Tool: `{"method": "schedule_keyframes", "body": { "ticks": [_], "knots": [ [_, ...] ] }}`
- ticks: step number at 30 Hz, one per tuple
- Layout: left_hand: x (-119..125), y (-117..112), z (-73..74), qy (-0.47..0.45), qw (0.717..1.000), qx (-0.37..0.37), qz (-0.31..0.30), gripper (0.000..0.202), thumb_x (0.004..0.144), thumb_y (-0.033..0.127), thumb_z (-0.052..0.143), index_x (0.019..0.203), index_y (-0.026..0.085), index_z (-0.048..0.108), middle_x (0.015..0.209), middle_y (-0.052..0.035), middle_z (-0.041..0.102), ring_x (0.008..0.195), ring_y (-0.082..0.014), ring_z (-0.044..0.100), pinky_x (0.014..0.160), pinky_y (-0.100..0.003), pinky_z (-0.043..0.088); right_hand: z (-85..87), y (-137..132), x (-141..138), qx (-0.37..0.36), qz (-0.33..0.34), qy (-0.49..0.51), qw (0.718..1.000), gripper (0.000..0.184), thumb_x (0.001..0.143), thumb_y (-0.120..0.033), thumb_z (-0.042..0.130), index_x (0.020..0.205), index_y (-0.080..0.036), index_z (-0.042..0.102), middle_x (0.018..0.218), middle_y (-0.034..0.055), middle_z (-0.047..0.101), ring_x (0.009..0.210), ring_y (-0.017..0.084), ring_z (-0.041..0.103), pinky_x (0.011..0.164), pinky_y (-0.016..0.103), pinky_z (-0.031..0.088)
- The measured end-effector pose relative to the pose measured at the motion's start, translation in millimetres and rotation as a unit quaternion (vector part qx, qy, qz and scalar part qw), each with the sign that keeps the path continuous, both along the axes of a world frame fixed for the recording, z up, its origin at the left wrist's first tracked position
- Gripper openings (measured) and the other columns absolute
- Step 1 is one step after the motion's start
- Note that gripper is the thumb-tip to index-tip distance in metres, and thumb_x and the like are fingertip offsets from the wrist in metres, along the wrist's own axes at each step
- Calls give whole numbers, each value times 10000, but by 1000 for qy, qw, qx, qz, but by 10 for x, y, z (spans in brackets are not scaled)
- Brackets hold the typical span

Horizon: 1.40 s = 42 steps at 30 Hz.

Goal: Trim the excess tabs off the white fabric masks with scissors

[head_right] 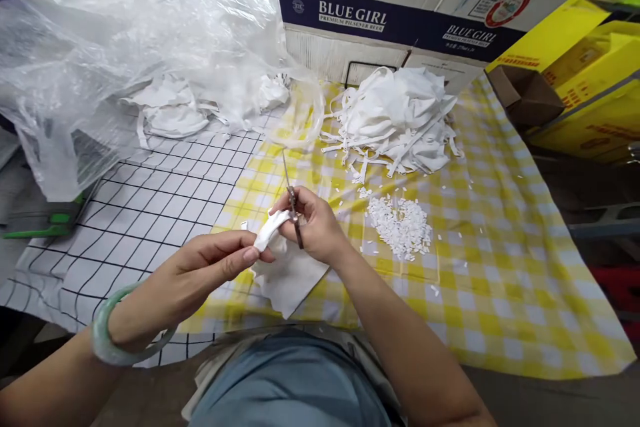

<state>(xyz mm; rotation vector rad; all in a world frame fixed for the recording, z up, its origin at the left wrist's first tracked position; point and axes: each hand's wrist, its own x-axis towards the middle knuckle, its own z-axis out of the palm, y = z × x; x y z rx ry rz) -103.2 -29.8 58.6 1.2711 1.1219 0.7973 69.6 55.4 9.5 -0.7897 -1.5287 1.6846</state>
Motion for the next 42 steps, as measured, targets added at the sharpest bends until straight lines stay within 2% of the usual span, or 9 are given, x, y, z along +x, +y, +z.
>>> {"method": "schedule_keyframes", "body": {
  "ticks": [3,6,9,12,15,19,23,31,42],
  "knots": [
    [80,84,88,26,994,105,13,246,944,324,550,858,213,753,828,-72,637,843,-208,577,762,-345,512,-112,-160,-143,-82,-6,7,997,329,649,-394,765,811,-217,539,718,-31,572,656,130,544,635,270,467],
    [212,199,1,-5,981,175,80,255,930,284,576,743,191,723,934,-95,629,1027,-235,558,877,-357,495,-188,-308,-217,-119,-37,16,992,438,636,-539,774,749,-229,486,662,-47,520,611,125,508,590,267,455],
    [362,266,-184,-98,978,115,142,283,948,300,542,730,174,671,1016,-81,598,761,-153,548,666,-303,487,-181,-335,-50,-91,-24,-5,996,421,687,-542,750,760,-225,483,724,-26,553,662,143,539,632,288,466],
    [507,273,-336,-114,974,88,172,289,959,317,525,745,161,640,1011,-66,529,632,-99,440,541,-266,403,-74,-283,325,35,-52,-125,990,316,785,-462,686,928,-210,558,936,39,611,862,204,582,790,355,474],
    [647,252,-422,-67,977,117,163,292,975,326,497,782,169,650,1034,-86,505,843,-169,522,596,-271,429,61,-273,654,174,-115,-289,934,301,800,-441,687,951,-206,575,992,67,607,980,248,526,896,401,409],
    [793,225,-495,-26,976,160,146,284,996,293,442,819,182,635,1049,-95,498,1105,-240,492,852,-343,475,111,-351,802,249,-99,-391,881,406,722,-543,748,752,-202,529,787,30,600,852,224,479,820,376,342],
    [849,203,-554,-19,979,157,125,272,1005,240,419,794,191,583,1034,-74,468,1115,-222,478,963,-357,424,64,-401,819,243,-88,-400,879,464,728,-546,738,629,-194,451,638,-11,568,717,168,441,785,356,302],
    [858,205,-606,-2,970,217,109,248,996,158,392,848,191,589,1037,-66,458,1093,-202,439,942,-342,410,70,-375,848,250,-80,-383,886,442,702,-466,767,586,-184,448,585,-28,546,662,139,441,741,322,295],
    [876,202,-634,-11,969,231,91,246,992,155,396,867,198,603,963,-64,472,1098,-215,421,946,-365,399,70,-361,826,253,-83,-383,885,393,698,-421,755,572,-178,473,571,-24,560,639,134,457,731,320,294]
  ]
}}
